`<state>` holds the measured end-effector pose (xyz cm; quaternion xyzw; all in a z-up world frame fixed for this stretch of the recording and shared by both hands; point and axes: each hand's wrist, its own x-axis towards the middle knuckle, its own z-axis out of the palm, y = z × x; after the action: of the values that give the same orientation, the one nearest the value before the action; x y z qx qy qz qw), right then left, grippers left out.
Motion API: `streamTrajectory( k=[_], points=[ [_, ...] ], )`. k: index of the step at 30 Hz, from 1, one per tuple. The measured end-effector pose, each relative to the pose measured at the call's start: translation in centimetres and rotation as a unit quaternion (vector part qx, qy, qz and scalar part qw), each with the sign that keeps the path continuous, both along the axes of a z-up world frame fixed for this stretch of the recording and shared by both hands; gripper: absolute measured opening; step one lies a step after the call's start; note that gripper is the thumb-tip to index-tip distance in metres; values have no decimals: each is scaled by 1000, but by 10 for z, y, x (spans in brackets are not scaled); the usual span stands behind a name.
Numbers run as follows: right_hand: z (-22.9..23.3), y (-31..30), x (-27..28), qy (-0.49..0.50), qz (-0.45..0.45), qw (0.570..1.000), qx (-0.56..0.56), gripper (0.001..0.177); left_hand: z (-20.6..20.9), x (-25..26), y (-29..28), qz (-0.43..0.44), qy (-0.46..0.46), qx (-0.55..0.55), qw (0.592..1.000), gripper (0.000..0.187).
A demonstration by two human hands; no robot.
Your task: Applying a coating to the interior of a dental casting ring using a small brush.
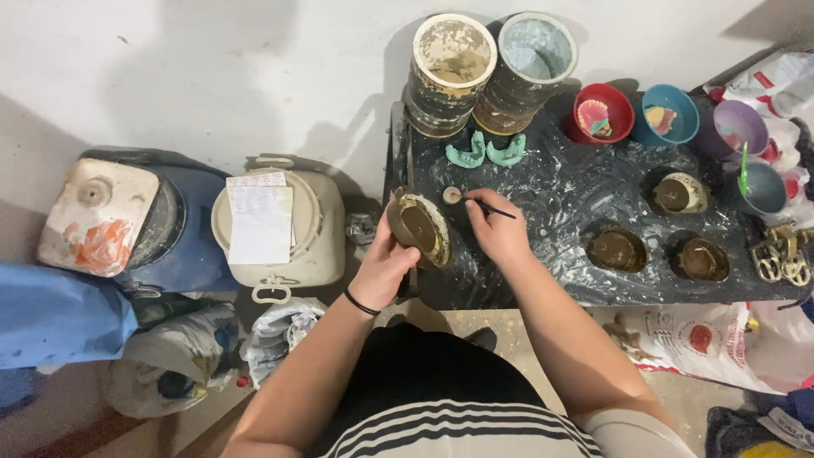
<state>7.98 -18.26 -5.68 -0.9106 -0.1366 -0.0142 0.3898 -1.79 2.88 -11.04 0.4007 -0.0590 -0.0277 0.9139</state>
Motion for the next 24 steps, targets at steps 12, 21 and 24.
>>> streamTrajectory(
  k=[12, 21, 24],
  points=[
    [57, -2, -30, -196, 245, 946, 83, 23, -2, 12, -9, 51, -22, -5, 998, 104],
    [82, 6, -34, -180, 286, 938, 83, 23, 8, 11, -9, 34, -12, 13, 999, 113],
    [88, 11, -36, -160, 277, 943, 90, 21, 11, 8, -10, 35, -8, 22, 999, 113]
  ],
)
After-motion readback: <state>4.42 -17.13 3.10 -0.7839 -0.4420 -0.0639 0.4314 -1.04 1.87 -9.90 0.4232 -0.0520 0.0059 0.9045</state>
